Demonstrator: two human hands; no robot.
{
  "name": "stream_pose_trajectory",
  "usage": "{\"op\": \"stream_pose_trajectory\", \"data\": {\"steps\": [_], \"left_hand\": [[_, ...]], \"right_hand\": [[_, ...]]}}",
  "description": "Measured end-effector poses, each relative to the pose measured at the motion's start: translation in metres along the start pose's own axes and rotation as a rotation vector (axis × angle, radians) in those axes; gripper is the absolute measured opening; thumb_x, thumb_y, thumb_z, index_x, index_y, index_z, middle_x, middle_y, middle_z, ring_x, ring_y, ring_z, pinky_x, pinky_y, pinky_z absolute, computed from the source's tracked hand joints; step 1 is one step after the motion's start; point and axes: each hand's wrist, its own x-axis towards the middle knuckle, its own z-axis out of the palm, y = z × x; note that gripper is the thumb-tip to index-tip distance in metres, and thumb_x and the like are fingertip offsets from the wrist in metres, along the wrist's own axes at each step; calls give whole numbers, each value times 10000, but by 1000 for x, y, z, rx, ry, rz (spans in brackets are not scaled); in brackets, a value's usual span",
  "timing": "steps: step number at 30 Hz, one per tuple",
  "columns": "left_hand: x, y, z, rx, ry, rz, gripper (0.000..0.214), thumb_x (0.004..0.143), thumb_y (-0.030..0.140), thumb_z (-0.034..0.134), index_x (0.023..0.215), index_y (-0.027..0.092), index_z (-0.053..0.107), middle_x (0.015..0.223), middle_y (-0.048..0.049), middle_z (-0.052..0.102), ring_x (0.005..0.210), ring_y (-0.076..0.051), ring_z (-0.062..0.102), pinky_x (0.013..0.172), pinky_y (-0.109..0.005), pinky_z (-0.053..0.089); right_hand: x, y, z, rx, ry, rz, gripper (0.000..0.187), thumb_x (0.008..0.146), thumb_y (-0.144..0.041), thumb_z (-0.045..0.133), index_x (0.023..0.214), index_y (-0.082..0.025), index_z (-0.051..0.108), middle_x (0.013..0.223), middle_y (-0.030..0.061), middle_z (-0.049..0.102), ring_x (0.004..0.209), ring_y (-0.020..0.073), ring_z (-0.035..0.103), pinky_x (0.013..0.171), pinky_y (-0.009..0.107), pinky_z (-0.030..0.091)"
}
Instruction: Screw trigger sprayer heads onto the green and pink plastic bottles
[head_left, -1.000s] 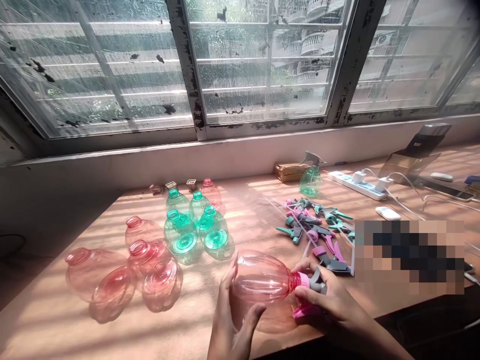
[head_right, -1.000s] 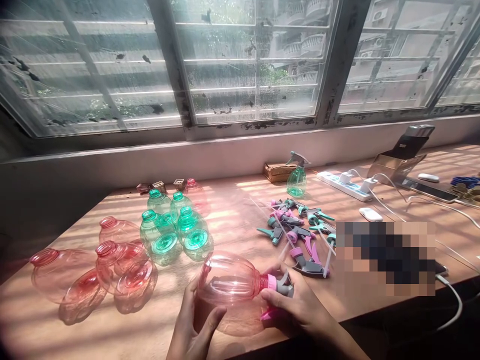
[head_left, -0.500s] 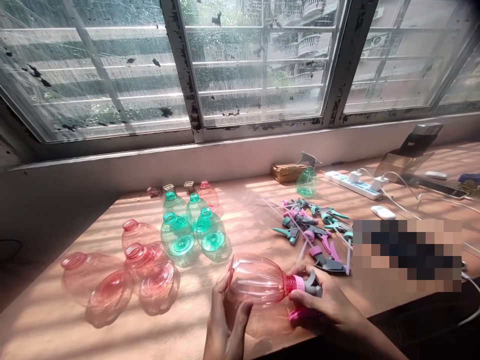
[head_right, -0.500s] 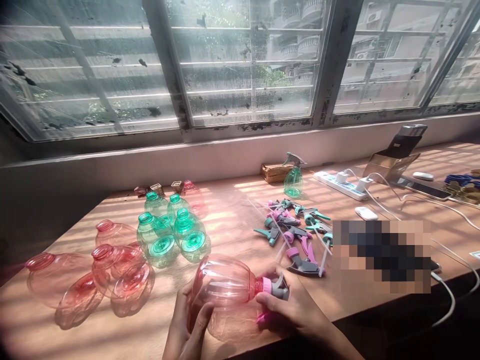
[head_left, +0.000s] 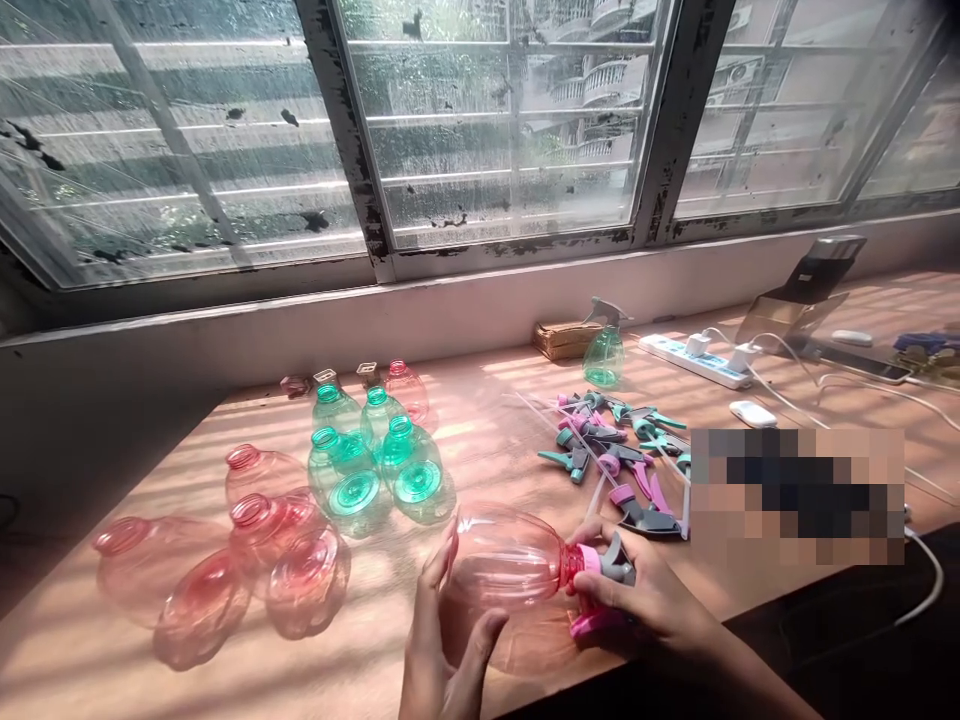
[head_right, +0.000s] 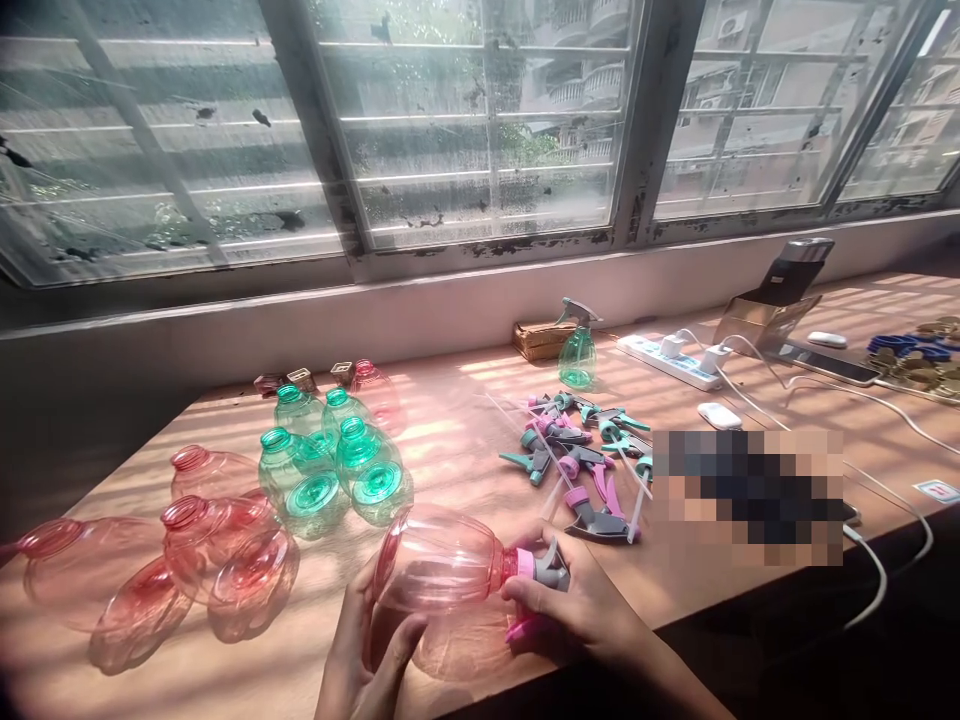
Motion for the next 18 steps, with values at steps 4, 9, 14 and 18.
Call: {"op": "stream_pose_trajectory", "data": {"steps": [4, 9, 14, 18], "left_hand": [[1, 2, 0, 17, 2, -19, 606, 931, 567, 723, 1467, 315, 598, 1588, -94, 558, 1467, -365, 518, 1285, -513, 326], [2, 11, 2, 19, -9, 18, 522, 941, 527, 724, 1432, 368, 644, 1591, -31, 563, 1451, -354, 538, 1264, -482, 385], [-1, 8, 2, 11, 6, -17, 644, 859, 554, 806, 1431, 329, 613, 1566, -73, 588, 1491, -365, 489, 1263, -494, 378], [-2, 3, 1, 17, 22, -55, 608, 886, 603, 753, 1397, 309, 603, 1537, -95, 610, 1455, -372, 529, 1258, -530, 364]], "right_hand": [[1, -2, -2, 88, 4, 59, 556, 743, -546, 906, 1059, -181, 629, 734, 2, 722, 647, 177, 654, 636, 303, 538], [0, -6, -2, 251, 16, 76, 547, 734, -525, 917, 1041, -204, 599, 680, -44, 677, 614, 159, 650, 591, 271, 534], [-1, -2, -2, 118, -18, 47, 531, 751, -551, 896, 1041, -202, 621, 719, 3, 742, 646, 193, 678, 614, 306, 561], [-2, 0, -3, 32, -20, 27, 507, 736, -535, 908, 1011, -194, 653, 740, 8, 740, 669, 202, 689, 635, 302, 526]]}}
